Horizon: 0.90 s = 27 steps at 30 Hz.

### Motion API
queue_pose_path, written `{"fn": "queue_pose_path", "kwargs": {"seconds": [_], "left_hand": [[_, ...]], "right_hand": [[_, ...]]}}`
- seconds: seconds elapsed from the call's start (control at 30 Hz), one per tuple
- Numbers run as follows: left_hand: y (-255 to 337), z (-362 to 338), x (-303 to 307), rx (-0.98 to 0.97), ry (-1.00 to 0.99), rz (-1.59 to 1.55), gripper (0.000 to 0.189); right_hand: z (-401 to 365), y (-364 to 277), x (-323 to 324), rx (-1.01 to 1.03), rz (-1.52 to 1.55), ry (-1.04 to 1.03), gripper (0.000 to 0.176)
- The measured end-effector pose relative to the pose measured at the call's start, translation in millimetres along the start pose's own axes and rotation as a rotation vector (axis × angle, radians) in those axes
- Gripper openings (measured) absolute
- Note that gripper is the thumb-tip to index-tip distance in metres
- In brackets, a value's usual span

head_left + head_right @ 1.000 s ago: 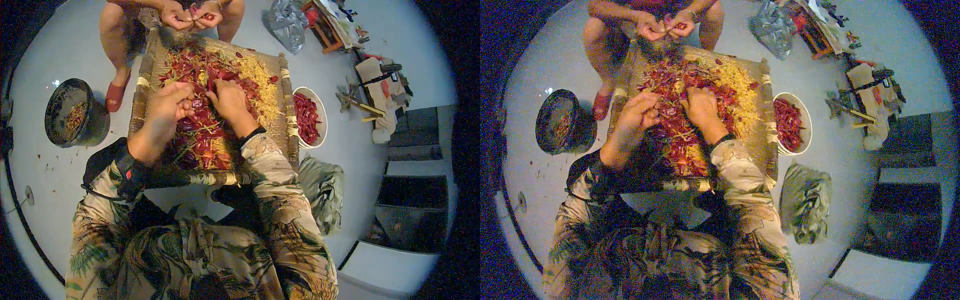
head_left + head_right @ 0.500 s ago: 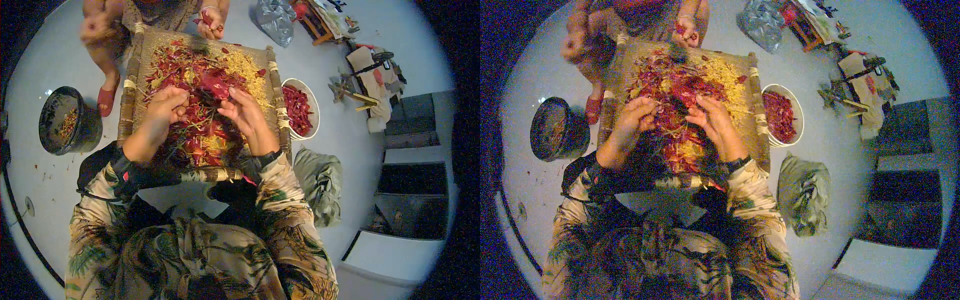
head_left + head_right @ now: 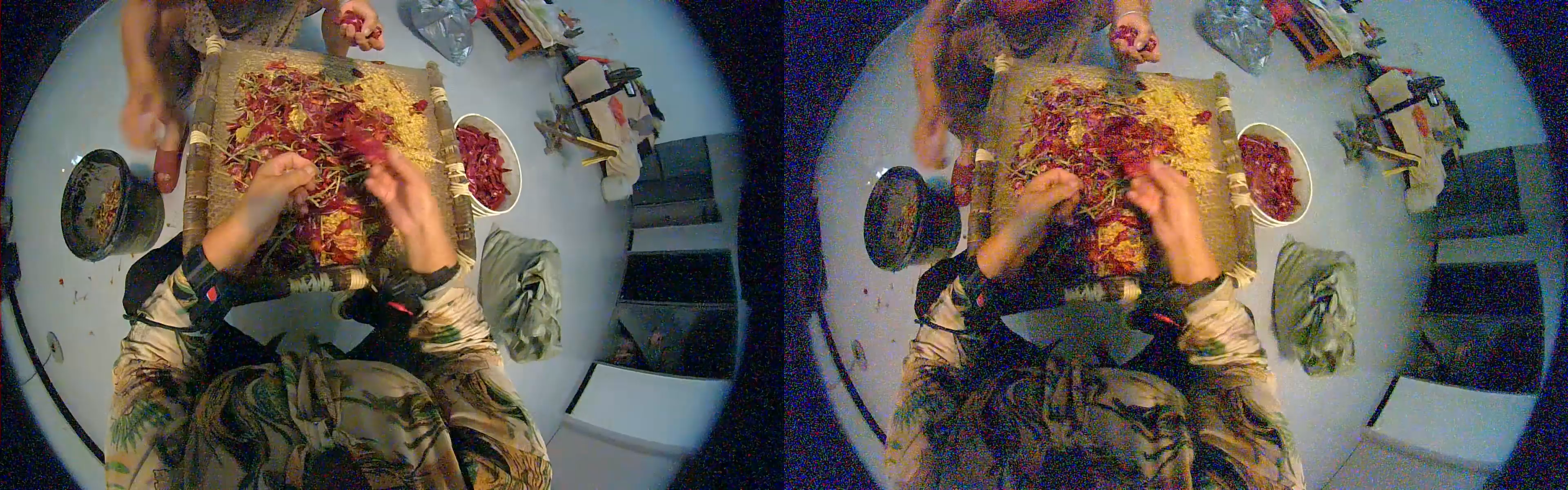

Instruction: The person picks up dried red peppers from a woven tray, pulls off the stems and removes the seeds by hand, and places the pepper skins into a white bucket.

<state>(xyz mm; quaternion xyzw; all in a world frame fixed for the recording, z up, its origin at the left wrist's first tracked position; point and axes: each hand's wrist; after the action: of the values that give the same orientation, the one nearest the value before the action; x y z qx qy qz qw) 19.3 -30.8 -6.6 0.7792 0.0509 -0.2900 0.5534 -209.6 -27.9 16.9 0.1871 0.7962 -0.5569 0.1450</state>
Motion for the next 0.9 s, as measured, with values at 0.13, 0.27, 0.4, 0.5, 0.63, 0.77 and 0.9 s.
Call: {"fn": "queue_pose_path", "kwargs": {"seconds": [0.13,0.27,0.4,0.5,0.63,0.77,0.9], "left_hand": [[3,-3,0,0.003,0.012,-0.006,0.009],[8,-4,-1,-0.003,0.007,0.014,0.008],[13,-8,-5,0.011,0.009,0.014,0.007],[16,-10,-7,0.015,0.021,-0.001,0.008],[14,-8,-5,0.011,0.029,0.003,0.010],[11,-6,-2,-0.015,-0.002,-0.001,0.010],[18,-11,-9,0.055,0.063,-0.024,0.009]], "right_hand": [[19,-44,75,0.291,0.146,0.078,0.021],[12,-70,98,0.457,0.374,0.465,0.020],[41,-52,117,0.336,0.062,0.503,0.017],[46,-36,83,0.380,-0.219,0.419,0.019],[60,-13,50,0.432,-0.768,0.201,0.021],[67,12,2,0.777,-1.298,0.051,0.019],[76,29,-32,0.923,-1.791,-0.025,0.019]]}}
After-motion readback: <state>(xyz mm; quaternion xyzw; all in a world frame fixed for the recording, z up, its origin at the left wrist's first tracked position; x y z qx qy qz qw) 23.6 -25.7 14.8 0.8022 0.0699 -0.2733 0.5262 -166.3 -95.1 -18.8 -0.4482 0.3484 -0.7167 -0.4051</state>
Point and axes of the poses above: each hand's wrist, its own z-axis towards the middle knuckle, its own x-axis out of the back of the hand, y = z × x, and after that the axes turned 7 degrees about -z, right-handed
